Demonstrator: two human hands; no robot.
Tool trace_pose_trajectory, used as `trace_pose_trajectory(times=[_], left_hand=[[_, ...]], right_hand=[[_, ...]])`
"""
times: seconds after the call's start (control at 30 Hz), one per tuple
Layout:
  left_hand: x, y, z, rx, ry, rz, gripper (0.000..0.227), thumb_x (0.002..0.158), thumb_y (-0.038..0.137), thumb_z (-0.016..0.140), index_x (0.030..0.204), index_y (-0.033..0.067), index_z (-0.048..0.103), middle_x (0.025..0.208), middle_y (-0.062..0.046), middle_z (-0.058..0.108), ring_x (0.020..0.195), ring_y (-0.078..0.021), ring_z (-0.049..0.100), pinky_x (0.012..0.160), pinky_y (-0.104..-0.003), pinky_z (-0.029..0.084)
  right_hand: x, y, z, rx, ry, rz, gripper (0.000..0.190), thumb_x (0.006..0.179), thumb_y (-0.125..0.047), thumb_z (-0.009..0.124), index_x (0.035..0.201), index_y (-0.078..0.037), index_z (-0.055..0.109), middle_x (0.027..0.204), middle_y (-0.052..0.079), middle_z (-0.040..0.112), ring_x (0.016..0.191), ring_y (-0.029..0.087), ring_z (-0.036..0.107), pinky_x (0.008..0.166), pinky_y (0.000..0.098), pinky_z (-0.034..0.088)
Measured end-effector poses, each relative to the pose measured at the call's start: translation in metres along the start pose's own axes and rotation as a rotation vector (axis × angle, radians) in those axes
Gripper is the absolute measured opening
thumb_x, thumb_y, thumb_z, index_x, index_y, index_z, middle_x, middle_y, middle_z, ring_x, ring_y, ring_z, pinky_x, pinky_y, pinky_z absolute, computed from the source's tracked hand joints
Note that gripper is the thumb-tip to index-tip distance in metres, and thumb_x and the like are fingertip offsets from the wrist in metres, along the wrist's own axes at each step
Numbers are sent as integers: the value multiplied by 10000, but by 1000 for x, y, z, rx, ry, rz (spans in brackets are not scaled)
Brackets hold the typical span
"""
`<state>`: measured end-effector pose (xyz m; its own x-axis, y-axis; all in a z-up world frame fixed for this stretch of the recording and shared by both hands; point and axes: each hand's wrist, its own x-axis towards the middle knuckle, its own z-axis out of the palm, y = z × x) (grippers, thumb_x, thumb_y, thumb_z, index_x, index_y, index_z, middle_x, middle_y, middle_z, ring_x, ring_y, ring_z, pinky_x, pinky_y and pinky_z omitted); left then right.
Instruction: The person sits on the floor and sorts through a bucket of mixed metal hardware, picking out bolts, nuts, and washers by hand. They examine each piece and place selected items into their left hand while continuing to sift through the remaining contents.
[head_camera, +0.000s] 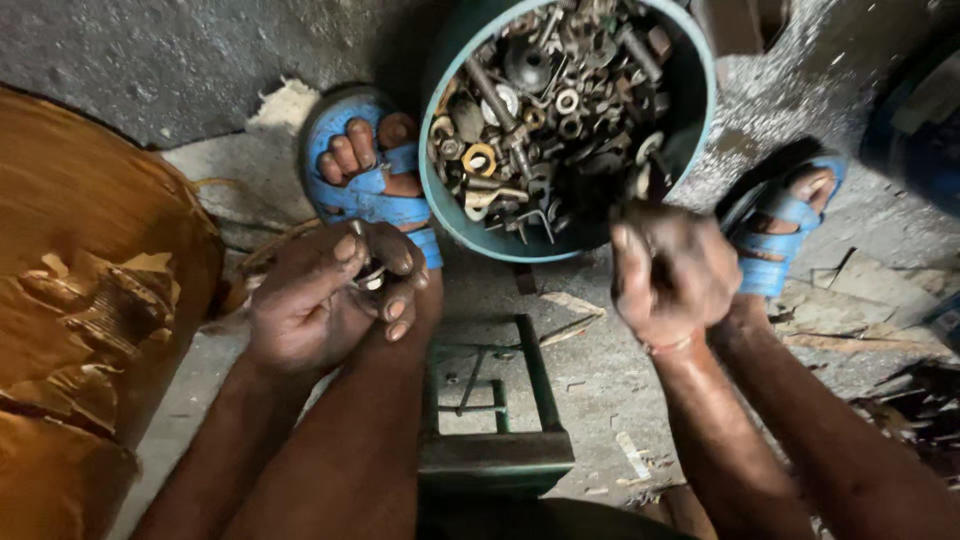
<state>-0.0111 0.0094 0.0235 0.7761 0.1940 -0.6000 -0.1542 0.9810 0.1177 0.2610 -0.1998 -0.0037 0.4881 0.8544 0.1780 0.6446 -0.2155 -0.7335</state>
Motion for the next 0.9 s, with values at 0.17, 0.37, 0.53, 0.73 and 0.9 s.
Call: trace_pose_trajectory(times=[0.17,0.37,0.53,0.73,0.9], left_hand=[[3,-1,2,38,-15,20,391,1163,239,469,1214,-116,623,1154,-266,629,922,-267,602,745,-389,522],[4,-1,1,26,-32,17,375,1155,225,471,1213,-111,627,1180,-268,631,928,-258,597,752,-390,525],[5,-2,0,-12,-34,8,369,1158,220,477,1211,-114,626,1165,-256,633,940,-262,605,761,-392,527],[4,-2,3,59,-6,-2,359,1148,226,489,1195,-105,622,1069,-247,661,840,-250,624,701,-379,533],[2,0,0,176,34,14,409,1159,279,507,1248,-101,629,975,-189,638,781,-195,593,636,-333,511]], right_hand=[[-8,-10,3,74,8,-181,106,990,-96,730,970,8,732,983,159,734,813,191,750,675,280,631],[-8,-9,3,-22,-131,-124,135,983,-138,773,1026,-19,727,981,147,727,801,190,723,666,276,593],[16,9,5,-157,-124,-38,131,877,-83,831,848,-97,704,875,53,789,566,158,553,512,321,456],[73,26,35,-318,-390,79,260,1027,-83,815,1257,8,735,1046,206,669,901,346,671,749,423,566],[88,37,51,-309,-398,-43,277,959,-104,782,1226,-53,727,1189,184,706,1030,360,709,932,439,597]])
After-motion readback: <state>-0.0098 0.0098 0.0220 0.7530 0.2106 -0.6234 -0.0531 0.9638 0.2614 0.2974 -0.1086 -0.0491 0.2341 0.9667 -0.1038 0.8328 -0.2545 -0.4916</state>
